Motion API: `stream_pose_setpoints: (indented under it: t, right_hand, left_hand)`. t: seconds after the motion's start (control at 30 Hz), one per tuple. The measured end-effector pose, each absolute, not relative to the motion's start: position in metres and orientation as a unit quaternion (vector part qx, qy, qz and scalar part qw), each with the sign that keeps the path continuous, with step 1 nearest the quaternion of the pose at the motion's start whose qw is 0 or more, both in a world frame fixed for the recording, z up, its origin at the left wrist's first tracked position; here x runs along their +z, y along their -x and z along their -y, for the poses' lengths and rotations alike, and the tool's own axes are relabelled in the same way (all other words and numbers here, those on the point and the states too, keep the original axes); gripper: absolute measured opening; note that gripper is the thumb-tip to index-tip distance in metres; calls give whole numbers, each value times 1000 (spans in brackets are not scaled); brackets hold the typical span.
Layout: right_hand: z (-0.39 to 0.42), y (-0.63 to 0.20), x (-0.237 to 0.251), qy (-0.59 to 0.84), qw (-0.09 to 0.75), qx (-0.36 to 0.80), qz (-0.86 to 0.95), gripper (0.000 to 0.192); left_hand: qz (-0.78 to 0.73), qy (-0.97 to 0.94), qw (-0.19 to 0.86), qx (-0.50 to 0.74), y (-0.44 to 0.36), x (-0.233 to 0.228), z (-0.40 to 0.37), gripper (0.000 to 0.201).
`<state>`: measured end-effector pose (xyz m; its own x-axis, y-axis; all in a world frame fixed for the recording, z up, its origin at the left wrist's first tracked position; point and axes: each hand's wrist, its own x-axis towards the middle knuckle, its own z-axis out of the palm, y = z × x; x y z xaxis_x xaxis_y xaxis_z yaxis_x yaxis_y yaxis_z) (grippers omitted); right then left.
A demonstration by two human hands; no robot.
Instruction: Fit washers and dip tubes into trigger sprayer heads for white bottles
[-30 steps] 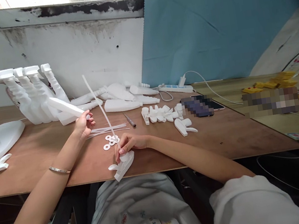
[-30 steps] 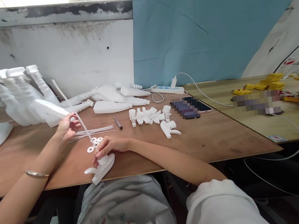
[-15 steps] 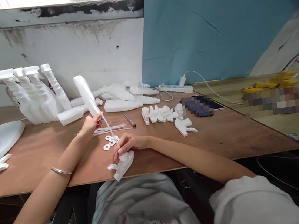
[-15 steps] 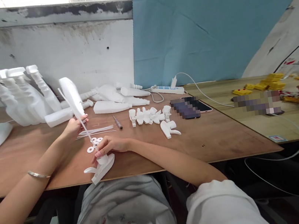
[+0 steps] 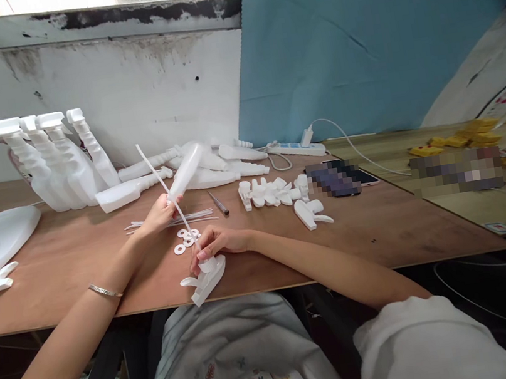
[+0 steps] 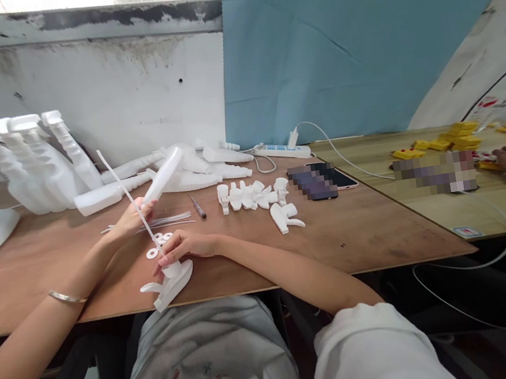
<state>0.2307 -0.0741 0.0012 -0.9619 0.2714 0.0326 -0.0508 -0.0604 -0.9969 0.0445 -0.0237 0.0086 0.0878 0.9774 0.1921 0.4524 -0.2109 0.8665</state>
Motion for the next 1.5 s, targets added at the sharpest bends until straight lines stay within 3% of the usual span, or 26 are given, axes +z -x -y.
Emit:
stream_pose_setpoints:
  t: [0.53,0.8,1.13,1.5]
  right_hand:
    - [74,-231,1,85,123,720,678,25]
    - [74,-231,1,86,117,715,684,26]
    - [75,-230,1,79,123,722,676,27]
    - [75,-230,0,68,122,726,674,26]
  left_hand:
    - [-617,-714,126,306,-34,8,11,49]
    - [-634,-737,31,234,-35,20,-26,42]
    - [-659,-725,25,198,-41,16,-60,56]
    - [-657,-704,11,269,-43,14,-57,75]
